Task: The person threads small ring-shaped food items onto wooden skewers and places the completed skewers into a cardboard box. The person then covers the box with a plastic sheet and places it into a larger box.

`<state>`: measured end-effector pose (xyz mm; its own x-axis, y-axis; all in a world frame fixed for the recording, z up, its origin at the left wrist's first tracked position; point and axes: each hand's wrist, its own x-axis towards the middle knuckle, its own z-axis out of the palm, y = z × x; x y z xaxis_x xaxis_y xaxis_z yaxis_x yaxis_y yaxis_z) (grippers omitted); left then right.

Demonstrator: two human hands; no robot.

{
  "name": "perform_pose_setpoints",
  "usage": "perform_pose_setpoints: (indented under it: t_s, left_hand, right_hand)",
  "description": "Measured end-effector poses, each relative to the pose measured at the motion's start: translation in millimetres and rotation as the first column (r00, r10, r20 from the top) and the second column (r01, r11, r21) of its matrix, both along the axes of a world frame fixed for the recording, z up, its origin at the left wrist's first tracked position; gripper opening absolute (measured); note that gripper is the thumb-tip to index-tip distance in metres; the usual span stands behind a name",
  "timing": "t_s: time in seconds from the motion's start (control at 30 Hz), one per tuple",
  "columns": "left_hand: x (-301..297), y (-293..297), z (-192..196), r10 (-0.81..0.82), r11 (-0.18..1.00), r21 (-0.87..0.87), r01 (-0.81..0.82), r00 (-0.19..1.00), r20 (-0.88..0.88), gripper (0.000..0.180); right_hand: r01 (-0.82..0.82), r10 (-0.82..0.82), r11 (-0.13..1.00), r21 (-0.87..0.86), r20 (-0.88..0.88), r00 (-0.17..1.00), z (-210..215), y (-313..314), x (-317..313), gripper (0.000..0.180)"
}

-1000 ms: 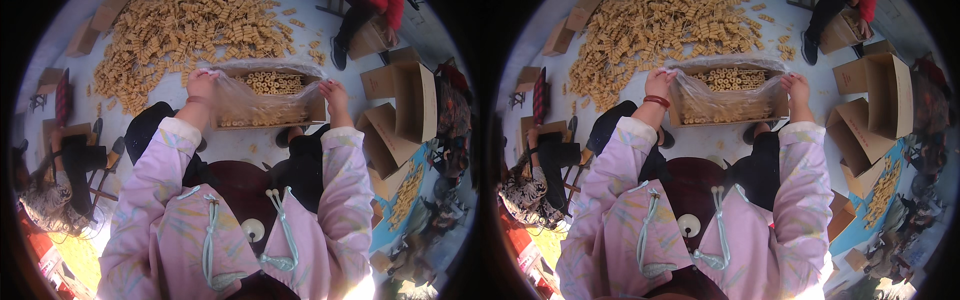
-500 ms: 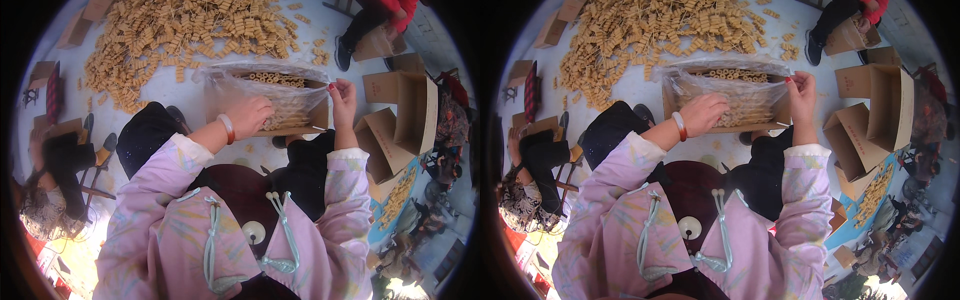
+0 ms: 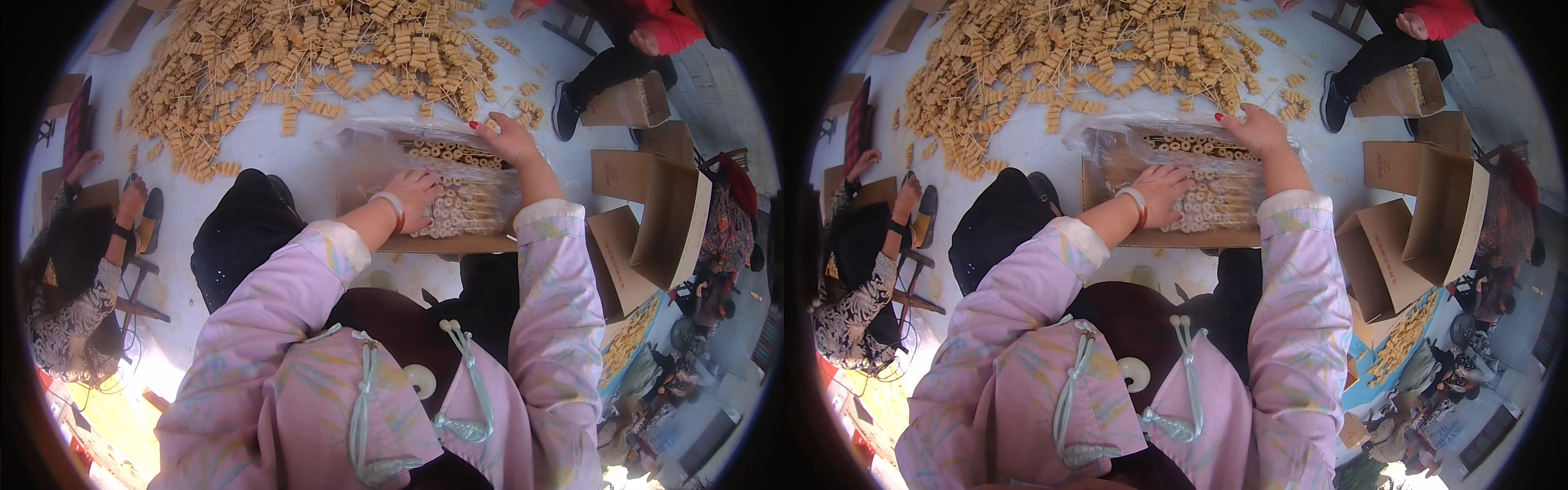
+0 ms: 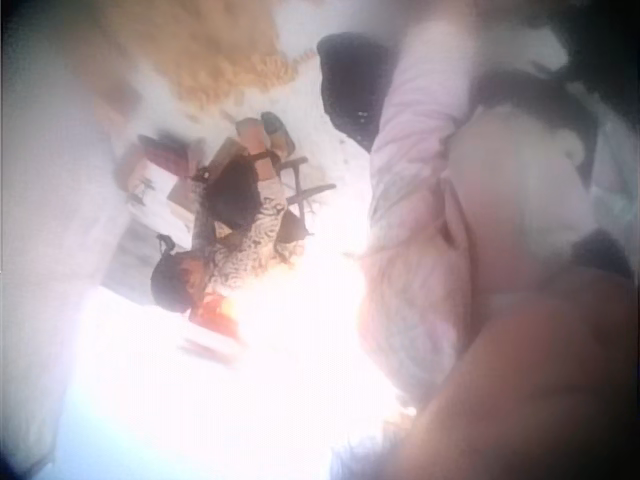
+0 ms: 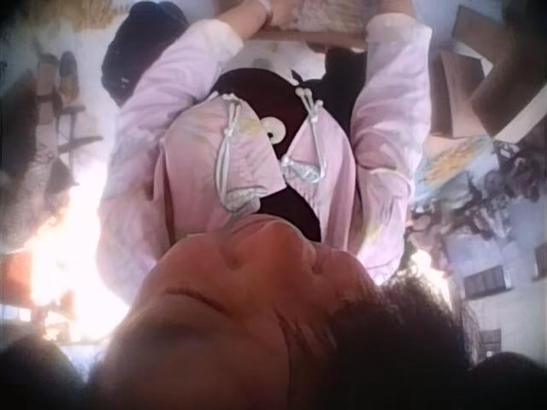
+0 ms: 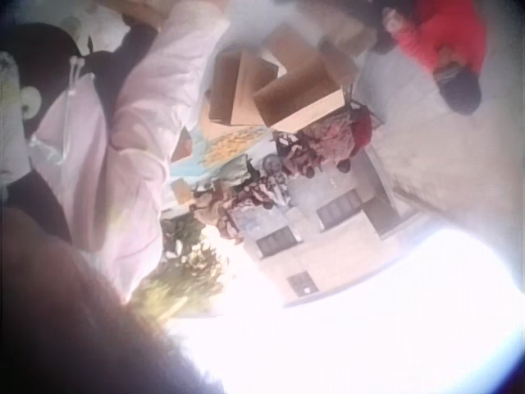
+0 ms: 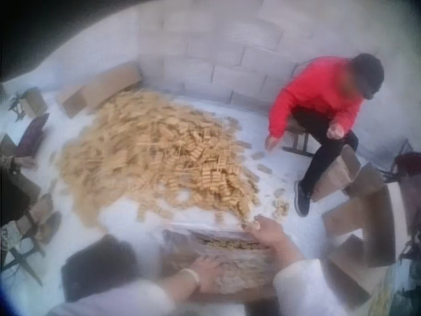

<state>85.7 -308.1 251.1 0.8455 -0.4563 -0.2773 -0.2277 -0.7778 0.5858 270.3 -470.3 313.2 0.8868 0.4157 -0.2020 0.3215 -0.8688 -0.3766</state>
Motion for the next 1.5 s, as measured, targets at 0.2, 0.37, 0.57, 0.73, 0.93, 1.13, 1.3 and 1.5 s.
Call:
perform_pose_setpoints:
  t_s: [0.2,0.37,0.57,0.73,0.93,1.13,1.3,1.5]
  left_hand:
    - [1.6,3.0,-7.3,0.068,0.989,-0.127,-0.073,0.997,-0.042,0.070]
    - [-7.8,8.0,22.6,-0.006,0.981,-0.185,0.055,0.967,0.255,0.042]
    - [-38.4,12.1,77.2,0.166,0.958,-0.276,0.079,0.632,0.757,0.046]
    - [-21.2,53.7,74.4,0.006,0.893,0.365,-0.264,0.818,0.576,0.060]
    - [-2.1,96.2,78.2,-0.044,0.735,0.520,-0.436,0.734,0.678,0.064]
    - [-6.1,121.2,88.1,0.068,0.815,0.466,-0.345,0.855,0.514,0.038]
    - [-37.8,95.4,80.9,-0.162,0.948,0.319,0.005,0.869,0.468,0.022]
    - [-54.9,45.5,60.4,-0.192,0.733,0.550,0.401,0.897,-0.399,0.025]
  right_hand:
    - [0.120,0.127,0.929,0.351,-0.605,0.786,8.7,-5.0,12.1,0.019]
    - [0.052,0.343,0.783,0.620,-0.500,0.795,46.3,-30.9,-44.9,0.012]
    - [-0.291,0.443,0.889,0.354,-0.501,0.744,32.9,-58.0,-124.5,0.008]
    - [-0.566,0.595,0.794,0.223,-0.094,0.798,18.4,-59.9,-137.6,0.021]
    - [-0.573,0.535,0.817,-0.068,0.459,0.709,34.6,-63.9,-116.8,0.049]
    - [-0.614,0.624,0.779,-0.127,0.054,0.780,9.1,-63.7,-105.3,0.045]
    - [-0.631,0.624,0.765,-0.128,-0.097,0.776,-11.8,-84.9,-109.5,0.037]
    - [-0.576,0.452,0.709,-0.407,-0.364,0.814,-14.6,-90.2,-113.5,0.021]
